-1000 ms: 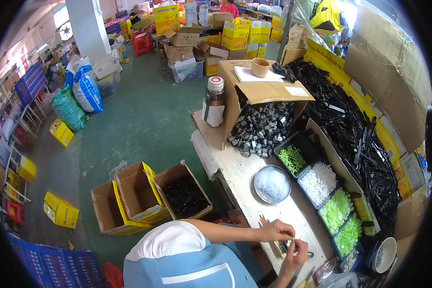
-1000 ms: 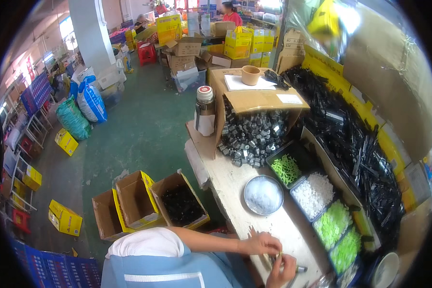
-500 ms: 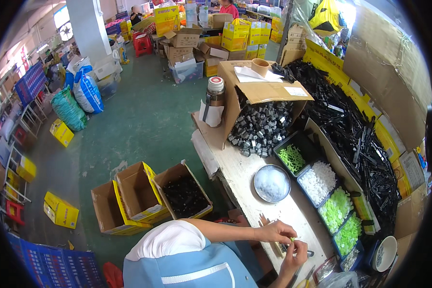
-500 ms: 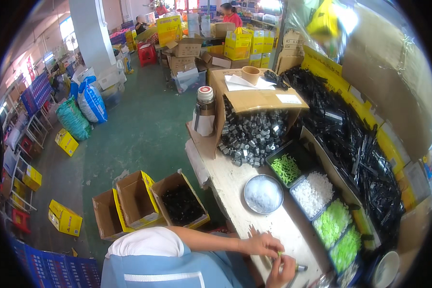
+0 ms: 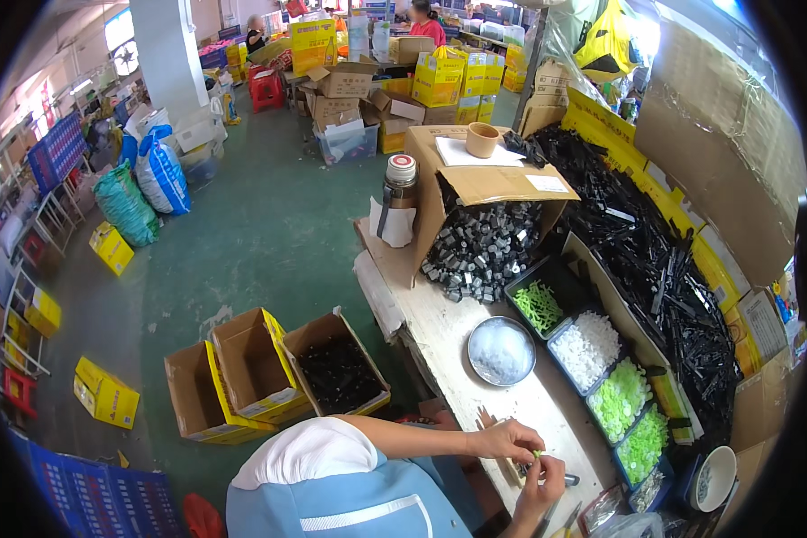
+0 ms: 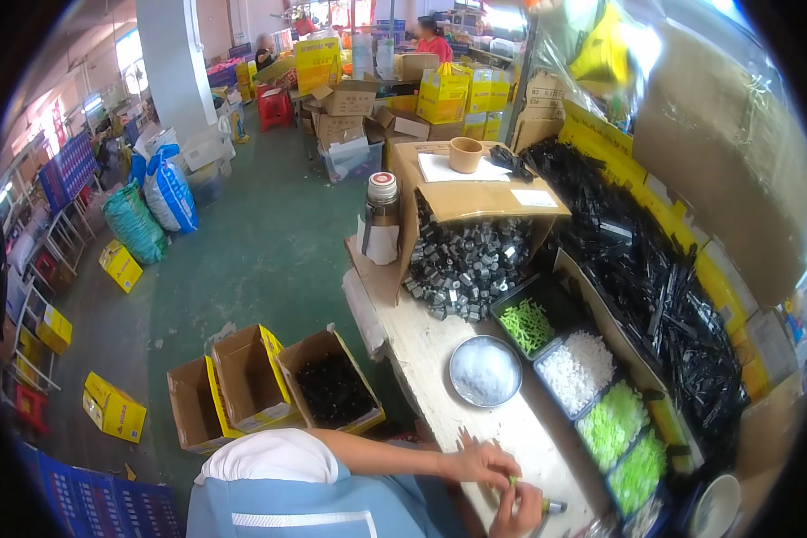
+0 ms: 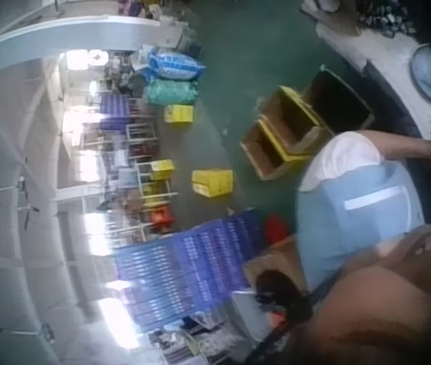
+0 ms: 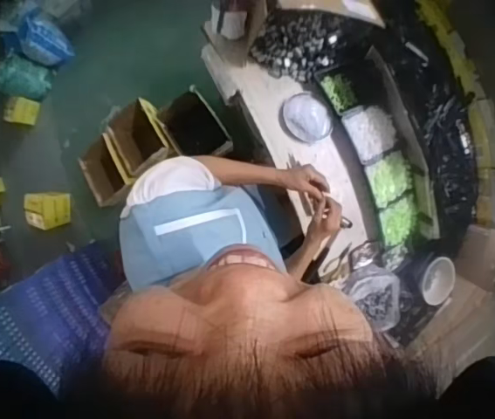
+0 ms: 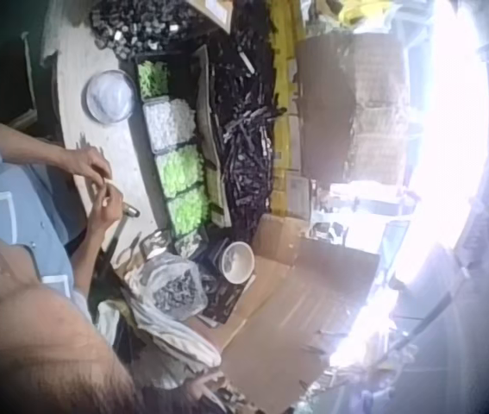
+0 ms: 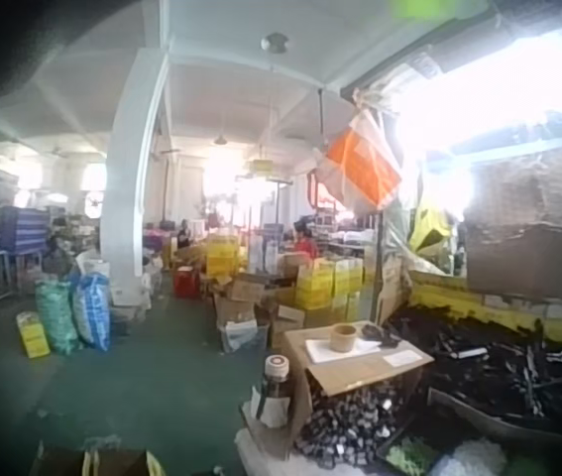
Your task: The recorder is assembling small components using a jig, pliers, and a small hammer at a factory workbench.
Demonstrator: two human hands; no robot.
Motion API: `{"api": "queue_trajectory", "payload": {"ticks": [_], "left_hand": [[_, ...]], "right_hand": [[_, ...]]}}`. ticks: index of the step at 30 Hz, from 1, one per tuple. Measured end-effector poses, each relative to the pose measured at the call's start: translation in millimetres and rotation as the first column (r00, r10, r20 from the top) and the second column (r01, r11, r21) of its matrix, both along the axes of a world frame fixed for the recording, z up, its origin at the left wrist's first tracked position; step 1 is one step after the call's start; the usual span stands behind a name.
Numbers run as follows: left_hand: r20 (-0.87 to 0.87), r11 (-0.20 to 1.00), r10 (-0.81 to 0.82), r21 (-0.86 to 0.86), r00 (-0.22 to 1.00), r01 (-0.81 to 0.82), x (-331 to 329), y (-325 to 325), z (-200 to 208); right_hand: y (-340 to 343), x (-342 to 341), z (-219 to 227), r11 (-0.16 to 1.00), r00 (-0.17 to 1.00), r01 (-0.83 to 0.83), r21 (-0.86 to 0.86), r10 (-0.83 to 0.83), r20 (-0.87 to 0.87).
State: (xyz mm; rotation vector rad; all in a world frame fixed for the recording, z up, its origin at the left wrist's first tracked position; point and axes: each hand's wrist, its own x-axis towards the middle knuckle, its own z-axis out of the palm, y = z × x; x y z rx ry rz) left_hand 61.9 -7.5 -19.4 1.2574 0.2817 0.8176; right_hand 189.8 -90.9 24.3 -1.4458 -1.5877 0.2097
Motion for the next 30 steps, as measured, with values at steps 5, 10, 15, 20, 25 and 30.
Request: {"api": "queue_trajectory", "payload": {"ticks": [5,10,15,20,25,30], "left_hand": [[-0.013,0.997,-0.014,0.073,1.000,0.014,0.2,1.5,-0.7],[0.003,0.996,0.001,0.088,1.000,-0.001,1.9,3.8,-3.7],[0.034,0.999,-0.046,0.000,0.998,0.046,0.7,4.1,3.1],[-0.009,1.000,0.002,0.022,1.000,-0.002,4.2,-4.2,1.3],[-0.135,0.978,0.136,0.179,0.981,-0.111,3.4,-7.1,2.4],[-0.087,0.669,0.481,0.680,0.873,-0.300,-15.8,25.2,-41.4]], "right_hand": [[-0.8,0.3,-0.1,1.000,1.000,-0.001,0.003,0.002,-0.014],[2.6,1.3,-3.4,1.000,1.000,0.002,0.012,-0.002,0.000],[3.2,3.3,-6.5,1.000,1.000,-0.002,-0.002,0.002,-0.006],[-3.6,4.9,-8.8,1.000,0.999,-0.004,-0.003,0.004,-0.047],[-12.5,16.6,-9.5,0.999,0.993,-0.025,0.027,0.021,0.117],[0.5,15.1,-10.0,0.973,0.956,0.092,-0.212,-0.027,0.291]]}}
